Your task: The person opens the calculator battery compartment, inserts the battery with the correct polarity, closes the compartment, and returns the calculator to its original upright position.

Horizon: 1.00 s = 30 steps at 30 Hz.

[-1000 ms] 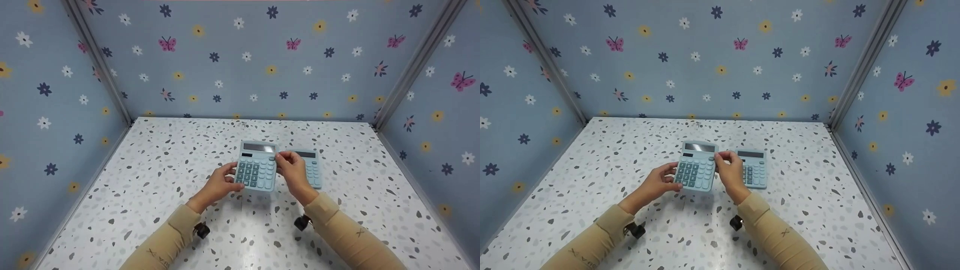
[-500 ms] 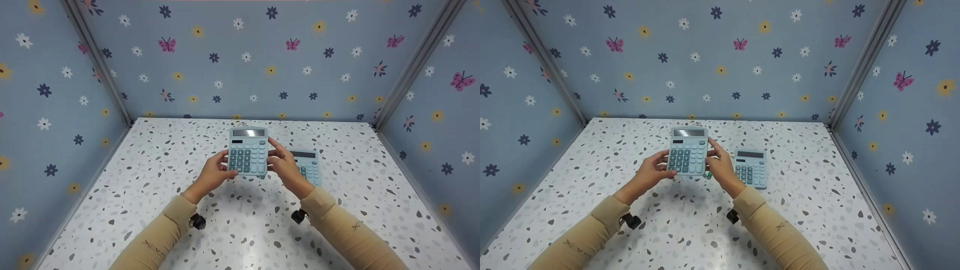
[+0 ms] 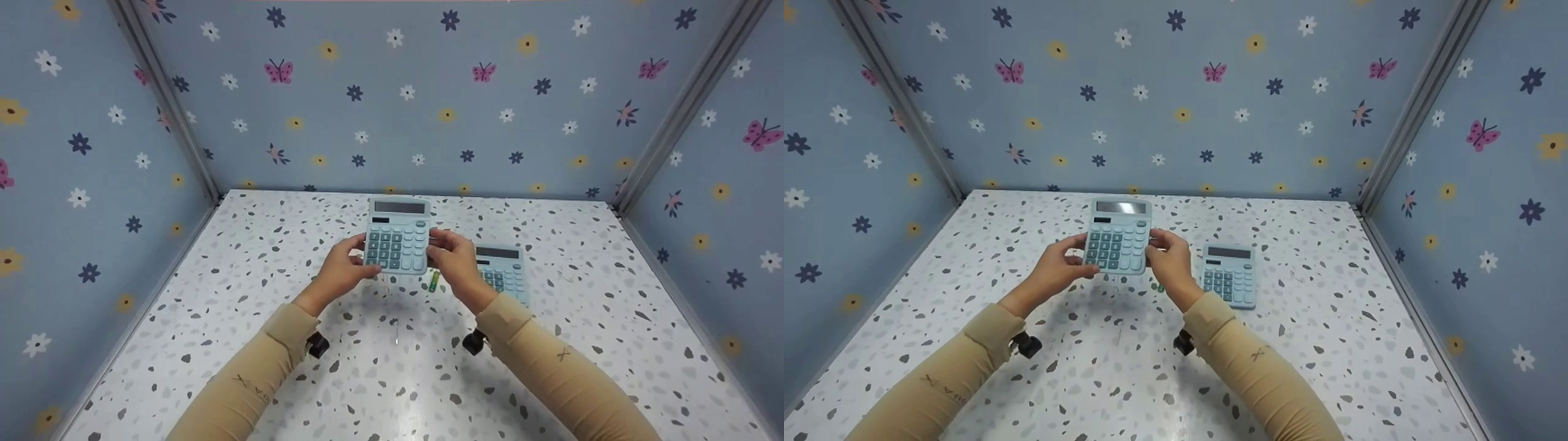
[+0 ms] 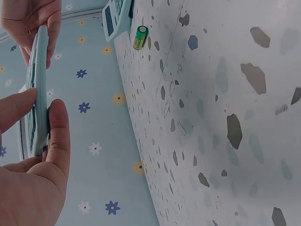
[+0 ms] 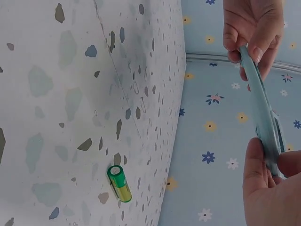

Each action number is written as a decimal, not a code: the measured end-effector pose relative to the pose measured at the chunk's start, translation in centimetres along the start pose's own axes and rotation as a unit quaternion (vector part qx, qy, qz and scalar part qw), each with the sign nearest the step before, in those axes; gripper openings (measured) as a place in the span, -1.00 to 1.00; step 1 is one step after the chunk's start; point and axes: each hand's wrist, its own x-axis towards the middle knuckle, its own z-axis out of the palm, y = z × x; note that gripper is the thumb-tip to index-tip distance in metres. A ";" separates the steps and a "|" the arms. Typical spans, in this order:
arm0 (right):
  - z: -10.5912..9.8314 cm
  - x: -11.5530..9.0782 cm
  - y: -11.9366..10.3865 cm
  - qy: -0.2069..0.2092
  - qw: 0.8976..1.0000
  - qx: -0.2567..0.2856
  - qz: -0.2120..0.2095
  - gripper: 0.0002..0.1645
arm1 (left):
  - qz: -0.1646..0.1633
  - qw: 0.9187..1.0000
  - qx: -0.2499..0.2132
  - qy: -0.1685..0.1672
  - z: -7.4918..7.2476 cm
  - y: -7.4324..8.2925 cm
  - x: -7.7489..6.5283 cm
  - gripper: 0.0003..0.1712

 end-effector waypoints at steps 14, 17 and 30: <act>2.1 1.2 0.3 -0.004 1.000 -0.030 0.006 -0.36 | -0.012 0.997 0.074 0.012 -1.7 -0.9 1.3 -0.23; 2.7 1.5 0.5 -0.001 0.999 -0.032 0.009 -0.34 | -0.011 0.995 0.099 0.016 -1.9 -1.0 1.3 -0.25; 4.3 2.5 3.0 0.024 0.995 -0.078 0.057 -0.37 | -0.052 0.990 0.134 0.005 -2.2 -3.0 1.8 -0.30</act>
